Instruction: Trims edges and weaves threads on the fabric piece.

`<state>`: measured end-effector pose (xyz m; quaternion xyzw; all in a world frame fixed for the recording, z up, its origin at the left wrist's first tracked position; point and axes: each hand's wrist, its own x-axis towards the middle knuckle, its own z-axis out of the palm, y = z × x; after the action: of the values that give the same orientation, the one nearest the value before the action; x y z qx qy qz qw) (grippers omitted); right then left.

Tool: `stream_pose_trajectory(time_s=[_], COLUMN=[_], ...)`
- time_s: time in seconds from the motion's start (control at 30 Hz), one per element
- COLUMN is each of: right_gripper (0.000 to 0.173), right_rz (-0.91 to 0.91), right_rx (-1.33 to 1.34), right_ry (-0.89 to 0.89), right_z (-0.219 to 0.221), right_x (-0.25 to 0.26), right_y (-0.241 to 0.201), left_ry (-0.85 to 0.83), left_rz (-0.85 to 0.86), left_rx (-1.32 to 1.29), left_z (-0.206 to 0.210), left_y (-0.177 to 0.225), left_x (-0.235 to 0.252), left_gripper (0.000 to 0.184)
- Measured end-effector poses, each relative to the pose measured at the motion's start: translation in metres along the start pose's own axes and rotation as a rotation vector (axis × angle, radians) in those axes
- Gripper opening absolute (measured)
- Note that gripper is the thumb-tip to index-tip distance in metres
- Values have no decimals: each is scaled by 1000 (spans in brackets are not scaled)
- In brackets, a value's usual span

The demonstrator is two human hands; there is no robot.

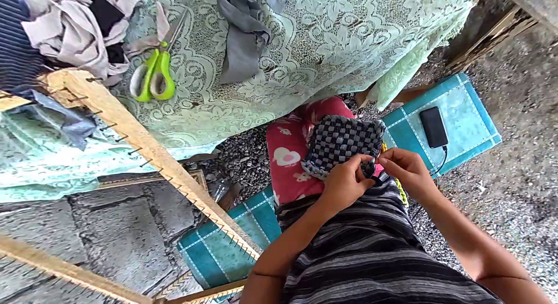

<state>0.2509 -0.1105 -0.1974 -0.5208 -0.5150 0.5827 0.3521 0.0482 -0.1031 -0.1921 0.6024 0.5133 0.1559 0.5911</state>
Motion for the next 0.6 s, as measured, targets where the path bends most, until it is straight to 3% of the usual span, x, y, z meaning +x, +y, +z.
stream_pose_trajectory(time_s=[0.23, 0.43, 0.6], right_gripper=[14, 13, 12], right_rz=[-5, -50, -129], right_rx=[23, 59, 86], right_ry=[-18, -73, -189], right_z=[0, -3, -14], right_x=[0, -1, 1], right_y=[0, 8, 22], left_ry=[49, 122, 82], left_rz=[-6, -11, 44], left_rx=[-111, -364, -530], left_z=[4, 10, 12], left_y=[-1, -7, -17], left_x=[4, 10, 8], left_gripper=[48, 11, 8])
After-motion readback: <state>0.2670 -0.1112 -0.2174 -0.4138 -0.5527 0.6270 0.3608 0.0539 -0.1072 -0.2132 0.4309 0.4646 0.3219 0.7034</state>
